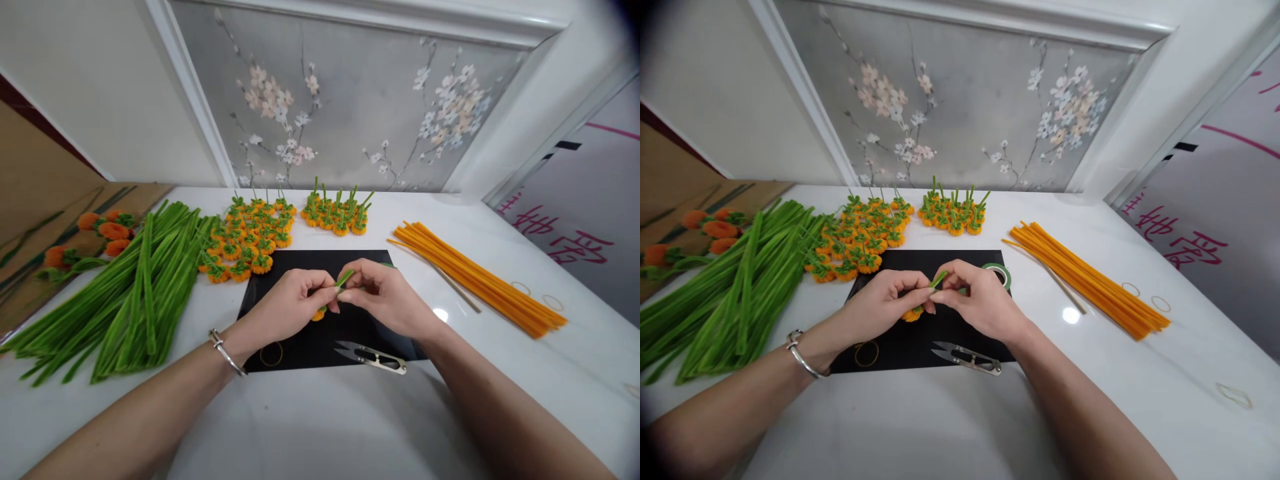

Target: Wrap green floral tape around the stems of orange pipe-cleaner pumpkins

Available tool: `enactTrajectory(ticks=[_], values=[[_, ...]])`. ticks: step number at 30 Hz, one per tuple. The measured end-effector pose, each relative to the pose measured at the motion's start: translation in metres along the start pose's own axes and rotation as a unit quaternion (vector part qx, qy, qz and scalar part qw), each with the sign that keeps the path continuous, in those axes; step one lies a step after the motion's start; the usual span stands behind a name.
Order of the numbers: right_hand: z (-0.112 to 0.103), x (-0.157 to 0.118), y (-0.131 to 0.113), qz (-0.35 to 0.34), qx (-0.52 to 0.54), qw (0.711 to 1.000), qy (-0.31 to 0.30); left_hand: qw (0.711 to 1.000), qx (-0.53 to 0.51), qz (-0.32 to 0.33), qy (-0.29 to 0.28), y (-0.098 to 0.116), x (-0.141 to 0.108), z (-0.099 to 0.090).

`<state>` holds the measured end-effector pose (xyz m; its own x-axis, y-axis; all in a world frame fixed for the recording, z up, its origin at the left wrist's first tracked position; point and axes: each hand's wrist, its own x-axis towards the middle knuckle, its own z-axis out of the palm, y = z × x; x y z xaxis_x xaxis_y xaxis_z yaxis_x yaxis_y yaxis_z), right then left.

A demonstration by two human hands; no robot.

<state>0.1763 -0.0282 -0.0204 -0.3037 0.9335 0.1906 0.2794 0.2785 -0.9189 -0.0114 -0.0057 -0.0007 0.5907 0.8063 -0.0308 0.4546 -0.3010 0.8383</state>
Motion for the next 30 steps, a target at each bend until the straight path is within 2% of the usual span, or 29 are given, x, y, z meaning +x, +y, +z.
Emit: enactTrajectory(ticks=[4,7,11,16,21,25,27,30], values=[[-0.0014,-0.0004,-0.0008,0.010,0.013,1.000,-0.004,0.999,-0.032,-0.003,-0.020,0.0026,-0.0001,-0.0004],[-0.0025,-0.0011,-0.0035,-0.009,0.003,1.000,0.002,1.000,-0.021,0.006,-0.018,0.0025,0.0004,0.0002],[-0.0031,-0.0018,-0.0073,-0.044,-0.035,0.998,0.028,0.999,-0.032,0.023,-0.033,0.0022,0.0016,-0.0013],[-0.0032,-0.0015,-0.0078,-0.049,-0.090,0.993,0.065,0.996,-0.049,0.040,-0.060,0.0052,0.0027,-0.0056],[-0.0015,-0.0005,-0.0072,-0.055,-0.113,0.989,0.078,0.998,-0.039,0.025,0.034,0.0083,0.0022,-0.0003],[-0.0006,-0.0009,-0.0079,-0.055,-0.124,0.988,0.075,0.995,0.042,0.027,0.088,0.0102,0.0005,0.0033],[-0.0007,-0.0013,-0.0082,-0.054,-0.129,0.987,0.073,0.993,0.058,0.020,0.104,0.0103,-0.0001,0.0030],[-0.0013,-0.0016,-0.0091,-0.059,-0.140,0.986,0.074,0.994,0.017,0.012,0.103,0.0097,-0.0004,0.0014]])
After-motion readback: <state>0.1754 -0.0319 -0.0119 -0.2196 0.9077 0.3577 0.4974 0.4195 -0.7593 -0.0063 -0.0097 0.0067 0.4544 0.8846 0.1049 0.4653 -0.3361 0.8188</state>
